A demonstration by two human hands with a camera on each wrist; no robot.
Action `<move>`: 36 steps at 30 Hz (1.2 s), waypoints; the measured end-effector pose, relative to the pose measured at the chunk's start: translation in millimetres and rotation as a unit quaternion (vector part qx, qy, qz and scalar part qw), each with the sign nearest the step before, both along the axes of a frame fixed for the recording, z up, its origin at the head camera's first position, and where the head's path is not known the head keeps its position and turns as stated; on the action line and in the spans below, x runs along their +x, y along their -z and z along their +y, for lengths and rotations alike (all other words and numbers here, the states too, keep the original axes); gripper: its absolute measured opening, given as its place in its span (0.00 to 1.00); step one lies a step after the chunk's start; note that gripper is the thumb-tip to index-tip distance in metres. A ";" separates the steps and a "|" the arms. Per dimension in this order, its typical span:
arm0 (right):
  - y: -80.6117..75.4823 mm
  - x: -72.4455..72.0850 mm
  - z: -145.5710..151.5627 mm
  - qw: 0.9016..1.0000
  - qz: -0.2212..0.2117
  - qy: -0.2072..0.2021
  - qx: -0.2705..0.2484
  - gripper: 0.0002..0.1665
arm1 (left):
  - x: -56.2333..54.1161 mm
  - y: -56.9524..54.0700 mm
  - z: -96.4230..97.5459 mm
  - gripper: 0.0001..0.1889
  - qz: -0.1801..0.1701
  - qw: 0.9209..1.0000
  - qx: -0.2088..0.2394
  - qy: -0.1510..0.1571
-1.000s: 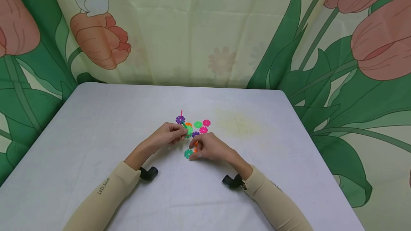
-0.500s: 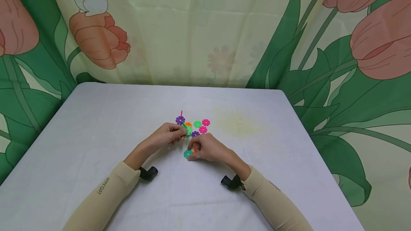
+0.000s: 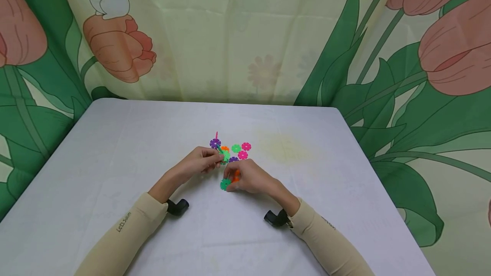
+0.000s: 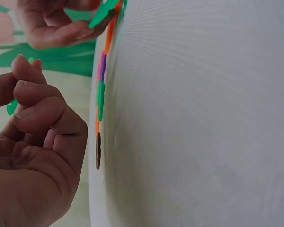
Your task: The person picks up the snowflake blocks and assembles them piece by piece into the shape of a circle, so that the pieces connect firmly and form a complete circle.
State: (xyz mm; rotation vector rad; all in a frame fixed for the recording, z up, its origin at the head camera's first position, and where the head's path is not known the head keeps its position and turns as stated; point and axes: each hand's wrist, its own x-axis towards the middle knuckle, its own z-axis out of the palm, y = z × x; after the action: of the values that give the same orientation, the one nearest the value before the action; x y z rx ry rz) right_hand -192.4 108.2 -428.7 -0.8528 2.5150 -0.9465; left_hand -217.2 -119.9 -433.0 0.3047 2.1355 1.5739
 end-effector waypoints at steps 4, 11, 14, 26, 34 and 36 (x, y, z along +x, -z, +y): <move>-2.1 -0.6 0.5 1.000 -0.005 -0.001 -0.003 0.12 | 0.5 0.1 -0.3 0.19 0.003 1.000 -0.001 -0.001; -5.1 -4.3 5.2 0.999 -0.031 -0.004 -0.007 0.09 | 2.0 0.5 -0.1 0.19 0.001 1.000 0.004 0.001; -4.7 -7.2 8.4 0.999 -0.044 -0.001 -0.005 0.08 | 2.7 0.3 0.6 0.19 0.000 1.000 0.008 0.001; -19.2 -24.5 39.4 0.998 -0.040 0.040 -0.033 0.08 | 4.1 3.4 7.8 0.19 -0.019 1.000 0.013 0.002; -26.9 -30.3 49.1 0.995 -0.025 0.075 -0.052 0.07 | 7.0 2.3 13.7 0.18 -0.041 0.999 0.022 -0.005; -26.6 -30.5 49.3 0.995 -0.022 0.074 -0.056 0.06 | 7.4 2.5 14.7 0.18 -0.044 0.999 0.024 -0.006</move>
State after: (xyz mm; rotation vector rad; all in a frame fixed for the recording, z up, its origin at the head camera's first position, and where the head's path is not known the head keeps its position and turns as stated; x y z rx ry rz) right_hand -223.0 157.4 -402.0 -0.6764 2.5364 -1.1496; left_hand -209.8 -105.2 -435.5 0.2354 2.0387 1.6174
